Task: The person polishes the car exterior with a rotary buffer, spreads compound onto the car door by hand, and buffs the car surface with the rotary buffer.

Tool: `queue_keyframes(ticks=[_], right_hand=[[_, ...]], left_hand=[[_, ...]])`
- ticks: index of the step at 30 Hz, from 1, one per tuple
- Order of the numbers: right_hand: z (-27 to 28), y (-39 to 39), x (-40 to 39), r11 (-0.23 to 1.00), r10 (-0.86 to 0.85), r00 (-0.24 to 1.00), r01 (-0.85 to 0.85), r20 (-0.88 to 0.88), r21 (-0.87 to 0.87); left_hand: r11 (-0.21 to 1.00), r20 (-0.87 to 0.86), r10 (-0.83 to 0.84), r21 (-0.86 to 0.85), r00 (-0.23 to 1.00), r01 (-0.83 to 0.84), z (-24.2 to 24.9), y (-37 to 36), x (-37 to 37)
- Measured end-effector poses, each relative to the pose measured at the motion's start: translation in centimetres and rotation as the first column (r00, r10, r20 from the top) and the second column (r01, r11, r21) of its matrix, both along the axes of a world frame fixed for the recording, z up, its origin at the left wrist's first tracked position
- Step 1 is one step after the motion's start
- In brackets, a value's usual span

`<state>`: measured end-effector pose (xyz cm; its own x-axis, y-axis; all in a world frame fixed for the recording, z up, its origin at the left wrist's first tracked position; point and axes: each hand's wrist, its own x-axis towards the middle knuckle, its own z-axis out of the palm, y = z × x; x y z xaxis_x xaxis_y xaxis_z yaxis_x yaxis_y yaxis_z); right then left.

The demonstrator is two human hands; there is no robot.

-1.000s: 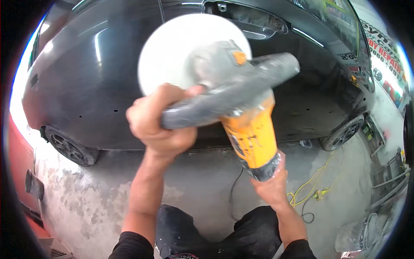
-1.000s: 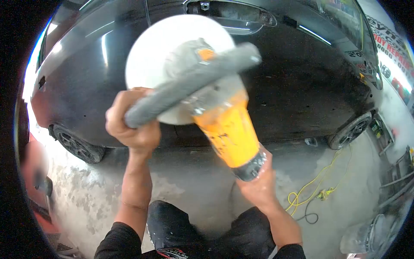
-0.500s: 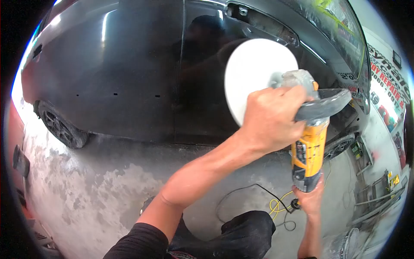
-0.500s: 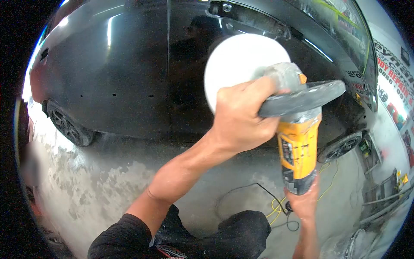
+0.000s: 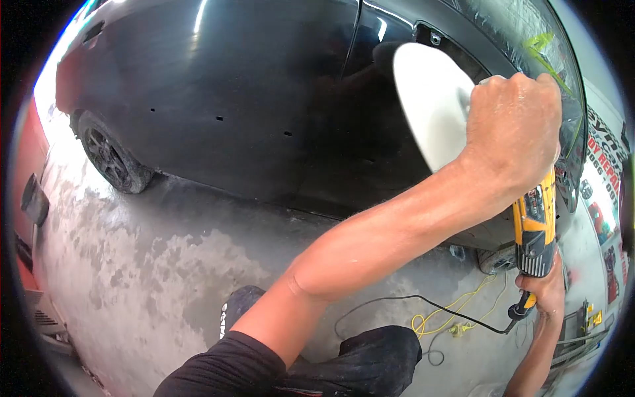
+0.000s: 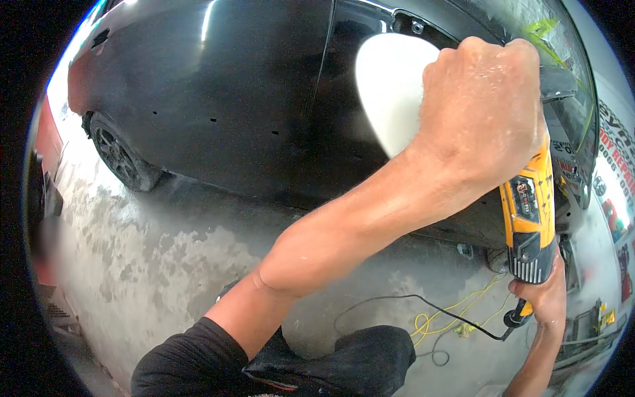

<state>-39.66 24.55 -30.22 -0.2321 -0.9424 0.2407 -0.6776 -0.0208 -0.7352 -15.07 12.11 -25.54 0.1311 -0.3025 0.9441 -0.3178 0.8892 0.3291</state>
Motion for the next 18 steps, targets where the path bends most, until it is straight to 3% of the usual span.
queue_keyframes(ticks=[1, 8, 13, 16, 18], right_hand=[[0.2, 0.3, 0.6, 0.997, -0.051, 0.999, 0.050, 0.015, 0.057], [-0.4, 0.0, -1.3, 1.000, 0.024, 0.999, -0.024, -0.020, 0.019], [0.1, 0.3, -0.1, 0.999, -0.031, 0.999, 0.031, -0.019, 0.038], [0.2, 0.0, 0.4, 0.998, -0.043, 0.998, 0.045, -0.046, 0.035], [0.3, 0.0, 0.0, 1.000, -0.013, 0.996, 0.014, -0.090, 0.011]], left_hand=[[1.000, -0.004, 0.009, -0.007, 1.000, -0.009, -0.2, 0.3, 0.1], [0.999, -0.015, 0.042, -0.010, 0.999, -0.042, -0.7, 0.1, -1.1], [0.994, -0.063, 0.078, -0.072, 0.995, -0.083, -0.8, 1.4, 0.2], [0.999, -0.017, 0.037, 0.003, 0.999, -0.037, -0.7, 1.2, 0.3], [0.999, -0.072, 0.008, -0.039, 0.997, -0.011, -1.5, -0.1, -0.8]])
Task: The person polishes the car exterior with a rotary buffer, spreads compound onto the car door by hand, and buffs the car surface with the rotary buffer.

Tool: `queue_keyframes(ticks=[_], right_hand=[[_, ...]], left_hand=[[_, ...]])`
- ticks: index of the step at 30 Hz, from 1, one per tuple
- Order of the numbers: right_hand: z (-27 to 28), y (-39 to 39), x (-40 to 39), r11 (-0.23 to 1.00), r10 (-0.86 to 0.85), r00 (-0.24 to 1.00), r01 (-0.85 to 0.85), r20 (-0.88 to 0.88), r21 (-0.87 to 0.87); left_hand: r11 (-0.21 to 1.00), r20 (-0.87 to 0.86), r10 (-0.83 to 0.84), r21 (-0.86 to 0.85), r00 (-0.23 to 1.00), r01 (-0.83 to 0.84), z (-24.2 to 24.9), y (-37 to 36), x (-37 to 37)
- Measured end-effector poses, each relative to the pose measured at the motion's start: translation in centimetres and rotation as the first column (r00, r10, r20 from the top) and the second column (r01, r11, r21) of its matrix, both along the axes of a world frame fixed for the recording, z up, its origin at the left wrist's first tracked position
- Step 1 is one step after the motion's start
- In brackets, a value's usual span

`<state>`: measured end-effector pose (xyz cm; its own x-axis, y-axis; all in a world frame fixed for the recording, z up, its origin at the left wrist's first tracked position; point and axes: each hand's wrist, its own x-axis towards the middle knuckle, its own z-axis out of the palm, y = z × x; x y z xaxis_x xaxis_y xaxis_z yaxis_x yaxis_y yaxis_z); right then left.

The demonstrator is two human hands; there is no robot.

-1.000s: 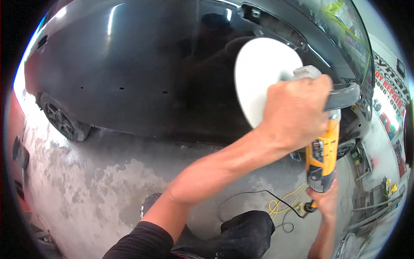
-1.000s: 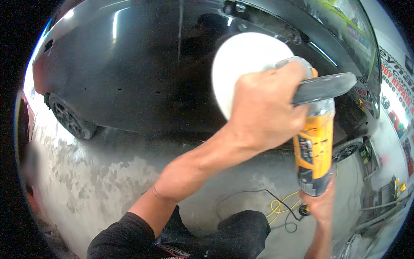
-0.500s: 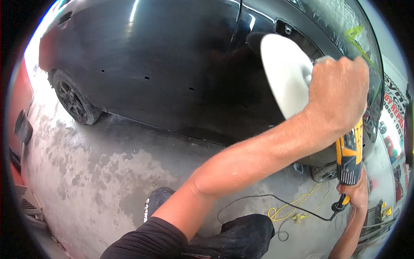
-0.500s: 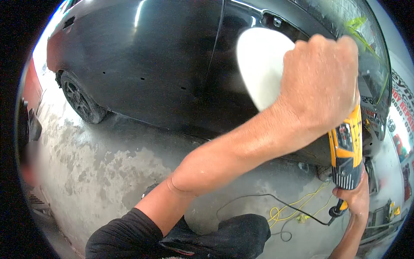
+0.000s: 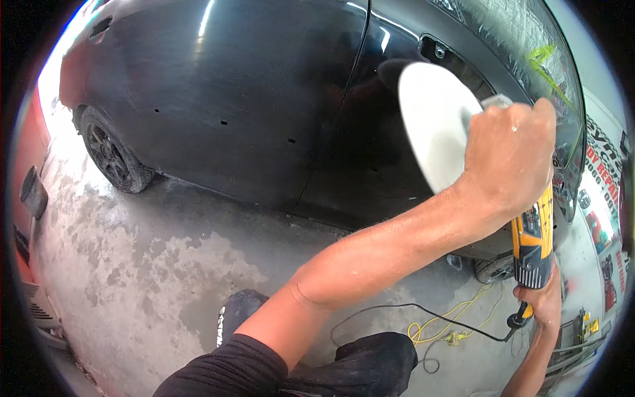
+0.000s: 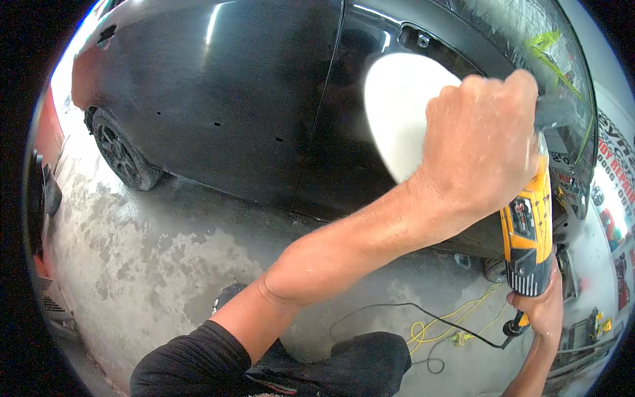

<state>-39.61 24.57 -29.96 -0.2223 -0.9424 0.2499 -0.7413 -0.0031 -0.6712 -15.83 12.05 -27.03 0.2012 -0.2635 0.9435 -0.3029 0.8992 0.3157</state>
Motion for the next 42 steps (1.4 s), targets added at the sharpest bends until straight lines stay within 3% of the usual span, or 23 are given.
queue_keyframes(ticks=[6, 8, 11, 15, 19, 24, 27, 30, 32, 36, 37, 40, 42], right_hand=[[-1.5, 1.3, -1.0, 0.981, -0.148, 0.975, 0.124, -0.164, -0.150], [-1.4, 1.4, -0.5, 0.989, -0.080, 0.988, 0.063, -0.134, -0.131], [-1.6, 1.2, -0.3, 0.990, 0.035, 0.996, -0.045, -0.081, -0.134], [-2.2, 0.7, 0.3, 0.995, 0.067, 0.998, -0.066, 0.011, -0.069], [-2.3, 0.4, 0.5, 0.996, 0.068, 0.997, -0.065, 0.045, -0.059], [-2.5, 1.0, 0.1, 0.996, -0.065, 0.998, 0.066, 0.016, -0.054], [-2.6, 0.7, -0.2, 0.992, 0.040, 0.999, -0.036, 0.036, -0.122], [-2.7, -0.7, 1.2, 0.991, 0.103, 0.995, -0.104, -0.011, -0.083], [-3.6, -1.7, 1.6, 0.980, 0.151, 0.988, -0.143, 0.045, -0.137], [-3.5, -1.0, 1.9, 0.988, 0.155, 0.970, -0.146, 0.187, -0.059], [-3.9, -0.5, 1.1, 0.990, 0.142, 0.974, -0.135, 0.177, -0.047], [-5.0, 0.6, -0.7, 0.996, 0.091, 0.972, -0.087, 0.218, -0.025], [-5.2, 0.9, -0.8, 0.996, 0.045, 0.996, -0.039, 0.074, -0.080]], left_hand=[[0.986, -0.100, -0.136, -0.110, 0.986, 0.125, -2.1, -2.7, -2.0], [0.983, -0.118, -0.149, -0.124, 0.982, 0.135, -2.3, -2.5, -1.7], [0.990, -0.086, -0.055, -0.135, 0.995, 0.043, -1.7, -1.1, -0.6], [0.986, -0.007, 0.114, -0.121, 0.993, -0.114, 0.2, 1.4, 0.7], [0.999, 0.032, 0.016, -0.048, 0.999, -0.015, 0.0, 0.7, 0.3], [0.994, 0.018, -0.114, -0.001, 0.993, 0.114, -1.6, -1.5, -1.1], [0.997, -0.007, 0.001, -0.075, 1.000, -0.001, -1.4, -1.0, -0.5], [0.990, 0.028, 0.108, -0.093, 0.994, -0.105, -0.7, -0.5, 1.5], [0.977, 0.054, 0.189, -0.107, 0.981, -0.182, 0.3, 0.5, 2.5], [0.975, 0.127, 0.219, -0.056, 0.967, -0.213, 1.2, 1.5, 1.8], [0.983, 0.175, 0.175, 0.023, 0.969, -0.182, 1.2, 1.9, 1.2], [0.994, 0.171, 0.099, 0.026, 0.980, -0.105, 0.0, 0.8, -1.0], [1.000, 0.100, -0.006, 0.007, 0.995, 0.005, -1.8, -0.6, -2.1]])
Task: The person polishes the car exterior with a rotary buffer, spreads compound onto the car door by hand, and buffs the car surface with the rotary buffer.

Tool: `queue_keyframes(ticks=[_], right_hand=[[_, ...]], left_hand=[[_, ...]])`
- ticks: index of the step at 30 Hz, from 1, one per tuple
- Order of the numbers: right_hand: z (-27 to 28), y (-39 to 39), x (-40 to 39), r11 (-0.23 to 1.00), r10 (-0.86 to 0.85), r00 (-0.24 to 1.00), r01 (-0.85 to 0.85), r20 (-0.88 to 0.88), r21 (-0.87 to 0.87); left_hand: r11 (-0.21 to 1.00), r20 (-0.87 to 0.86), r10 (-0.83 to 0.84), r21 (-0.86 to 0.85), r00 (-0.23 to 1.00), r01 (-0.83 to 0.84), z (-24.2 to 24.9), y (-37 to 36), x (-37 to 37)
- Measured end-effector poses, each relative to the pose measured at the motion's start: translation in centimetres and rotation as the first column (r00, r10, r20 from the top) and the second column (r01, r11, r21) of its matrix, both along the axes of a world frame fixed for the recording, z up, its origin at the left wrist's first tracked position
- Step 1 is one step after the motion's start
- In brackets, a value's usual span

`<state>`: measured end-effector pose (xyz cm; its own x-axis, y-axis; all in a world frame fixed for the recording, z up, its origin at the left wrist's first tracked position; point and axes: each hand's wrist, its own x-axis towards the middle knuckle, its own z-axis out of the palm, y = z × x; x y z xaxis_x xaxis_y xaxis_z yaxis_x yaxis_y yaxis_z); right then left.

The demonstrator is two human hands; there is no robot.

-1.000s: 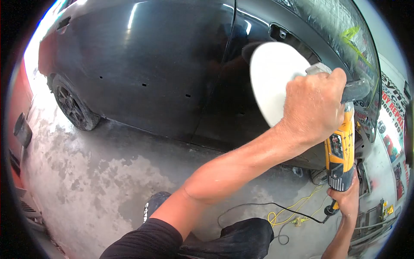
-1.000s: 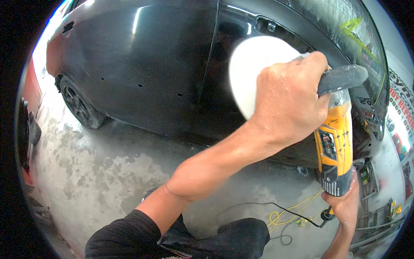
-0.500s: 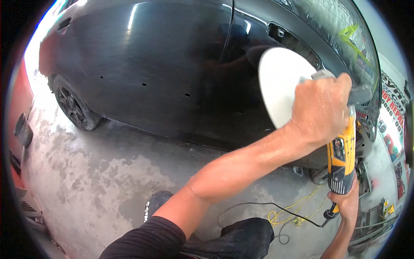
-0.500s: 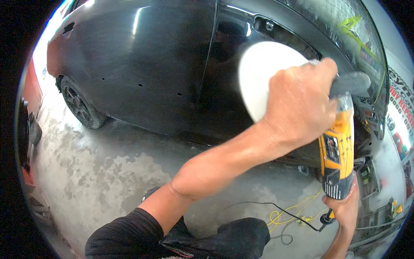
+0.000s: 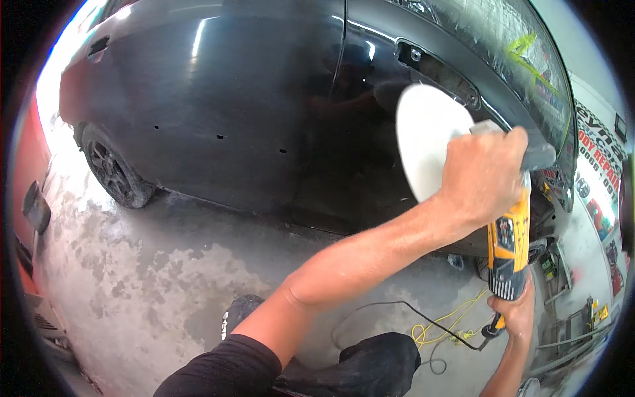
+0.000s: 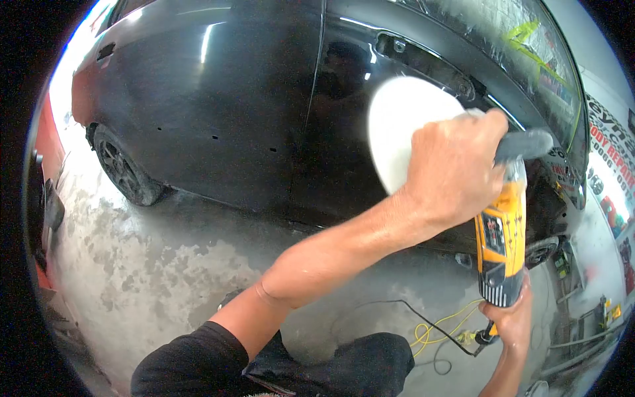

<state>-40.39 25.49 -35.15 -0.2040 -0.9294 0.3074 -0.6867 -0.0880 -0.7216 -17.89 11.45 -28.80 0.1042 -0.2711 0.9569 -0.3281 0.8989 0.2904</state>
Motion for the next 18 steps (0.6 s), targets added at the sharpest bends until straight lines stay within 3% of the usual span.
queue_keyframes(ticks=[2, 4, 6, 7, 9, 10, 11, 12, 13, 15, 16, 18], right_hand=[[-0.4, 1.1, 0.4, 0.995, -0.095, 0.994, 0.094, -0.050, -0.029], [-4.3, 1.3, -1.2, 0.976, -0.103, 0.991, 0.083, -0.086, -0.203], [-7.6, 0.8, -0.4, 0.942, -0.161, 0.984, 0.131, -0.071, -0.308], [-8.9, -0.1, -0.3, 0.954, -0.138, 0.990, 0.126, -0.029, -0.271], [-11.5, -1.5, 1.1, 0.972, -0.125, 0.992, 0.117, -0.023, -0.205], [-11.5, -2.1, 2.8, 0.986, -0.073, 0.995, 0.083, 0.075, -0.147], [-12.5, -3.1, 4.1, 0.973, -0.047, 0.999, 0.046, 0.002, -0.227], [-13.3, -3.5, 5.2, 0.992, -0.059, 0.997, 0.065, 0.055, -0.109], [-13.6, -4.3, 6.9, 0.984, 0.005, 0.999, 0.004, 0.049, -0.176], [-14.9, -5.6, 8.3, 0.982, 0.128, 0.986, -0.110, 0.109, -0.156], [-15.4, -6.3, 8.5, 0.970, 0.168, 0.986, -0.166, -0.005, -0.175], [-15.9, -6.8, 9.2, 0.957, 0.214, 0.977, -0.213, -0.015, -0.198]], left_hand=[[0.993, -0.083, -0.101, -0.072, 0.991, 0.095, -1.8, -1.4, -0.7], [0.966, -0.162, -0.199, -0.199, 0.966, 0.166, -4.4, -2.3, -1.5], [0.957, -0.131, -0.231, -0.209, 0.964, 0.201, -6.6, -2.9, -0.4], [0.949, -0.110, -0.243, -0.231, 0.964, 0.213, -7.4, -3.4, 0.5], [0.955, -0.025, -0.170, -0.251, 0.985, 0.158, -8.9, -3.3, 3.2], [0.959, 0.003, -0.100, -0.266, 0.995, 0.097, -9.5, -3.0, 4.8], [0.963, 0.039, 0.014, -0.270, 0.999, -0.003, -10.6, -2.7, 6.5], [0.956, 0.067, 0.125, -0.276, 0.990, -0.102, -11.4, -2.1, 8.5], [0.945, 0.043, 0.162, -0.295, 0.986, -0.142, -12.1, -1.7, 9.9], [0.933, 0.016, 0.068, -0.355, 0.998, -0.058, -13.1, -1.3, 12.7], [0.937, -0.024, 0.048, -0.346, 0.999, -0.053, -13.1, -0.8, 13.3], [0.935, 0.013, 0.066, -0.350, 0.998, -0.058, -13.7, -0.5, 14.3]])
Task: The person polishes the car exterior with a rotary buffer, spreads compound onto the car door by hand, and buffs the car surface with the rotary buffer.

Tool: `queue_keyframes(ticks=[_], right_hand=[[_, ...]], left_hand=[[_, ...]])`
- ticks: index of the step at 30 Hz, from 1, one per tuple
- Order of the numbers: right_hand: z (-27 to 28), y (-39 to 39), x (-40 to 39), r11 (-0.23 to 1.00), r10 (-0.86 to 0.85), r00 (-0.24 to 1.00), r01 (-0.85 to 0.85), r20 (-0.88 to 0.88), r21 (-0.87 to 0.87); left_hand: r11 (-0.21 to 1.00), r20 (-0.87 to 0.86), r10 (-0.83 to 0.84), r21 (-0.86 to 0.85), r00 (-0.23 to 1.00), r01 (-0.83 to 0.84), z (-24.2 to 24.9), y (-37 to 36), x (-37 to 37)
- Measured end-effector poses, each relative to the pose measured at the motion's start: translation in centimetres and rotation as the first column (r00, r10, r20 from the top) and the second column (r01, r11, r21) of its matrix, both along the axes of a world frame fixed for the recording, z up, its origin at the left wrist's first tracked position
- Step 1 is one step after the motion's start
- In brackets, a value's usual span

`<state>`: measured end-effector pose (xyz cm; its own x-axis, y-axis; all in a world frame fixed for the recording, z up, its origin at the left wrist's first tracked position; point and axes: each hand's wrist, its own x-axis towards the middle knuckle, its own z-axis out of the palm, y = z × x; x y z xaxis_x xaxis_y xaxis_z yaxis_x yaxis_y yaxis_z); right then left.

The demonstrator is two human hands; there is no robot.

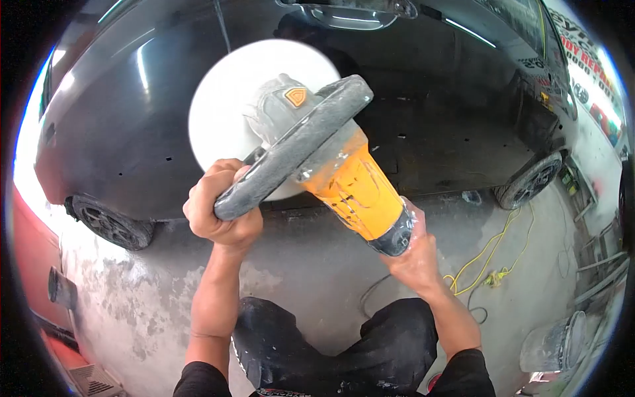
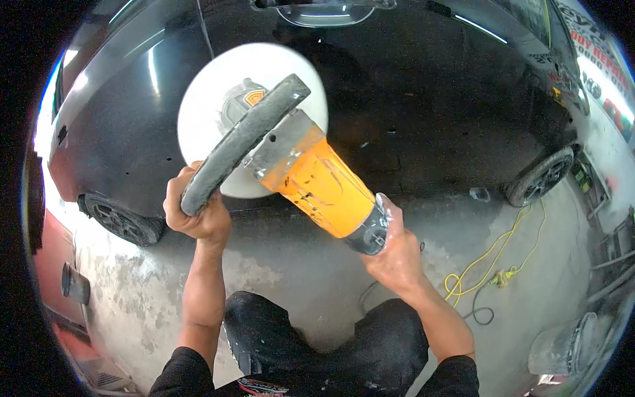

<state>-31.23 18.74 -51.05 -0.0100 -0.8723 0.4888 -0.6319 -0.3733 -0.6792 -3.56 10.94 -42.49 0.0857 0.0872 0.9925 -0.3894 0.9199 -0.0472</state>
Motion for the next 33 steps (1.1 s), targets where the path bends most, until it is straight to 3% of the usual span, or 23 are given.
queue_keyframes(ticks=[3, 6, 10, 11, 16, 18, 22, 28, 32, 33], right_hand=[[-1.0, 0.0, -0.8, 0.999, -0.050, 0.998, 0.050, 0.031, -0.011], [-1.5, 0.7, -2.3, 0.979, -0.201, 0.961, 0.188, 0.189, 0.085], [-2.5, 1.4, -6.1, 0.966, -0.252, 0.920, 0.258, 0.301, 0.021], [-2.4, 1.8, -7.1, 0.953, -0.291, 0.916, 0.302, 0.277, 0.003], [2.3, 4.6, -11.2, 0.891, -0.444, 0.894, 0.448, 0.064, -0.074], [3.9, 5.4, -11.9, 0.905, -0.424, 0.903, 0.425, 0.067, 0.002], [3.3, 5.3, -10.1, 0.947, -0.322, 0.940, 0.317, 0.115, 0.060], [2.9, 1.2, -2.4, 0.986, -0.163, 0.967, 0.152, 0.197, 0.069], [4.7, -1.7, 2.8, 0.999, -0.047, 0.979, 0.050, 0.200, -0.013], [5.1, -1.8, 3.6, 0.999, -0.006, 0.987, 0.013, 0.160, -0.042]], left_hand=[[0.999, 0.009, -0.041, -0.012, 0.999, 0.041, 0.3, -0.7, -1.9], [0.998, 0.030, -0.067, -0.009, 0.997, 0.068, 1.4, -2.2, -5.7], [0.998, 0.116, -0.063, 0.035, 0.991, 0.060, 3.6, -3.9, -11.8], [0.994, 0.160, -0.098, 0.052, 0.982, 0.091, 4.2, -4.3, -12.9], [0.966, 0.019, -0.247, 0.080, 0.969, 0.245, 7.0, -3.8, -17.6], [0.958, -0.008, -0.274, 0.080, 0.962, 0.274, 7.0, -3.3, -18.1], [0.975, 0.023, -0.184, 0.134, 0.983, 0.179, 6.0, -1.8, -14.9], [0.991, 0.046, 0.112, 0.075, 0.993, -0.115, 5.8, -0.8, -5.6], [0.919, -0.072, 0.382, -0.074, 0.921, -0.387, 6.5, -1.7, 1.5], [0.942, -0.135, 0.324, -0.041, 0.936, -0.332, 6.7, -1.3, 2.3]])
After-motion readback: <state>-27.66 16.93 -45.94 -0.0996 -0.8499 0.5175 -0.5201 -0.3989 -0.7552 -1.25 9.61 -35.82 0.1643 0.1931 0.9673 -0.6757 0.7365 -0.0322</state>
